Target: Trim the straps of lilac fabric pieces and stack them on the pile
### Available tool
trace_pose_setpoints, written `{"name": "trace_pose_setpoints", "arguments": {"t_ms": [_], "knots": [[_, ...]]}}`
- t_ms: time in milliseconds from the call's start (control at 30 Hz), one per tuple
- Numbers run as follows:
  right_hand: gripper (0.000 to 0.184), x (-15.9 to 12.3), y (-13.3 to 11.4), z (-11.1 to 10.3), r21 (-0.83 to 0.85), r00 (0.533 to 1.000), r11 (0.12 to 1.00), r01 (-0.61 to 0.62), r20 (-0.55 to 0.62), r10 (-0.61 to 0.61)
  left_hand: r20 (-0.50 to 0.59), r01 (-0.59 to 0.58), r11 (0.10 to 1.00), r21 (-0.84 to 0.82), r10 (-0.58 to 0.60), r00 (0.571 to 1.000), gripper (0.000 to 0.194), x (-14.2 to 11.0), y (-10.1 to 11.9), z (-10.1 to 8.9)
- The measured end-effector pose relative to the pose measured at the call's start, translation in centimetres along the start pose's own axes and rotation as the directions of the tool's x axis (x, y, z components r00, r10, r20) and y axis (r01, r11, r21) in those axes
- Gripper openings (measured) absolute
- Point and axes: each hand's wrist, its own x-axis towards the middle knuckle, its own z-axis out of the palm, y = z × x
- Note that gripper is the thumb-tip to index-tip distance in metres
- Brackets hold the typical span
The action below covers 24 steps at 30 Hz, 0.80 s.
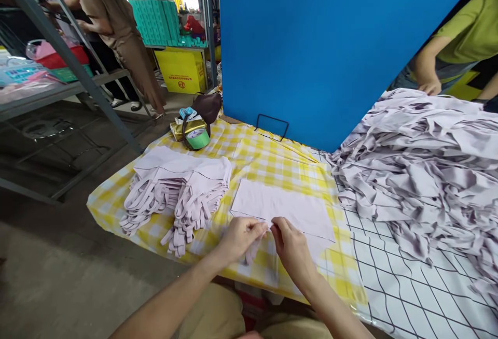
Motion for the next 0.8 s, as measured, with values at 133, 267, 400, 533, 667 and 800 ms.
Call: {"name": "trace_pose_setpoints", "arguments": {"t_ms": [133, 267, 400, 533, 667, 800], "knots": [[0.013, 0.3, 0.0, -0.3, 0.288, 0.965, 0.921, -0.261, 0.096, 0.243, -0.026, -0.213, 0.811, 0.546, 0.27, 0.962, 0.013, 2.4, -1.4, -0.6], [0.01, 0.7, -0.3, -0.8, 0.431, 0.96, 0.863, -0.263, 0.031, 0.277, 0.222, -0.409, 0.566, 0.716, 0.37, 0.902, 0.01, 4.5, -2.5, -0.7], [0.012, 0.8, 0.0, -0.9, 0.437, 0.975, 0.887, -0.151, -0.084, 0.208, 0.34, -0.512, 0.396, 0.762, 0.428, 0.837, 0.022, 5.6, -3.0, -0.4], [0.014, 1.1, 1.0, 0.2, 0.42, 0.955, 0.865, -0.274, 0.012, 0.296, 0.258, -0.467, 0.524, 0.712, 0.423, 0.869, 0.015, 6.4, -3.4, -0.3], [0.023, 2.2, 2.0, 1.4, 0.32, 0.917, 0.859, -0.398, 0.156, 0.367, 0.115, -0.308, 0.762, 0.57, 0.297, 0.948, 0.012, 6.9, -3.4, -0.3], [0.028, 3.4, 2.5, 2.0, 0.185, 0.94, 0.928, -0.324, 0.173, 0.294, 0.097, -0.256, 0.828, 0.498, 0.24, 0.966, 0.011, 7.2, -3.1, -0.5]]}}
